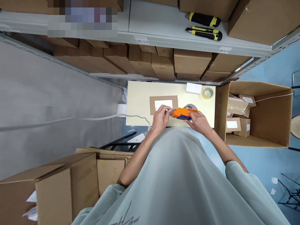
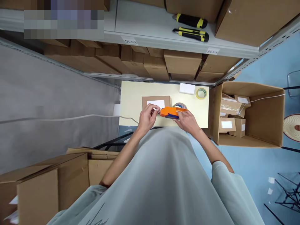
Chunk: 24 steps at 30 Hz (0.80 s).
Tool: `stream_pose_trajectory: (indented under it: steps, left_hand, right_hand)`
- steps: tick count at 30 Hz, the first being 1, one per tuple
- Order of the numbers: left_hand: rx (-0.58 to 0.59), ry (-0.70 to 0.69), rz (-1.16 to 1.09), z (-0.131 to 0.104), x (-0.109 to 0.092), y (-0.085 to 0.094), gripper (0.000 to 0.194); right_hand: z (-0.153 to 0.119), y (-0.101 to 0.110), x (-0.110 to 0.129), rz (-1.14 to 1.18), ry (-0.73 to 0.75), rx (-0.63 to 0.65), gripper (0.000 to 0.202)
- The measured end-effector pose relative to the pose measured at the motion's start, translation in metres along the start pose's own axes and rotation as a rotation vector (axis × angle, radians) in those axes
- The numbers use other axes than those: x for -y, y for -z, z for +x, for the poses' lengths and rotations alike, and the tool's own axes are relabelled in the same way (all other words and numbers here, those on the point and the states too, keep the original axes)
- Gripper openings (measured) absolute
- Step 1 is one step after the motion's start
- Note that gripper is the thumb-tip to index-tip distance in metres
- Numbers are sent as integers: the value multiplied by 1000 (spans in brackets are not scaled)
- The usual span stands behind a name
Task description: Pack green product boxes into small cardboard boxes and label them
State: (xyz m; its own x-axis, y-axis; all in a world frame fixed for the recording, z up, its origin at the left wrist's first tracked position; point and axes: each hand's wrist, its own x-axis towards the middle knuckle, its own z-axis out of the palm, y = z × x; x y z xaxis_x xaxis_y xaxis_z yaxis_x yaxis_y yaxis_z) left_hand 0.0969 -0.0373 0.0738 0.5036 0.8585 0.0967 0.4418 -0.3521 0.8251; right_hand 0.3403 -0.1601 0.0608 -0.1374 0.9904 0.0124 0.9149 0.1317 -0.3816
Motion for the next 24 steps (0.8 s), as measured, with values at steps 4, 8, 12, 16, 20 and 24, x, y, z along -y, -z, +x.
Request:
stream_pose_trajectory:
  steps: [4,8,12,16,20,24]
  left_hand:
    - [89,151,2,-25,12,-17,25]
    - [20,309,6,-42,34,-12,25]
    - [-29,319,-2,-40,58,0,27]
    - [-98,310,-48,-34,68,-16,25]
    - [-165,383,-119,-40,69,-48,26]
    - [-212,373,-158,-54,70,-73,26]
  right_hand:
    - [-25,-8,-3,5,-1,154,46]
    - [-48,-9,-19,16,-50,230,41]
    - [-61,-8,-45,-20,-140,270,37]
    - [-57,-7,-65,-83,-165,283,42]
    - [-44,-7,-87,-197,-134,301,45]
    - [-32,-5,-112,-296,-47,317,43]
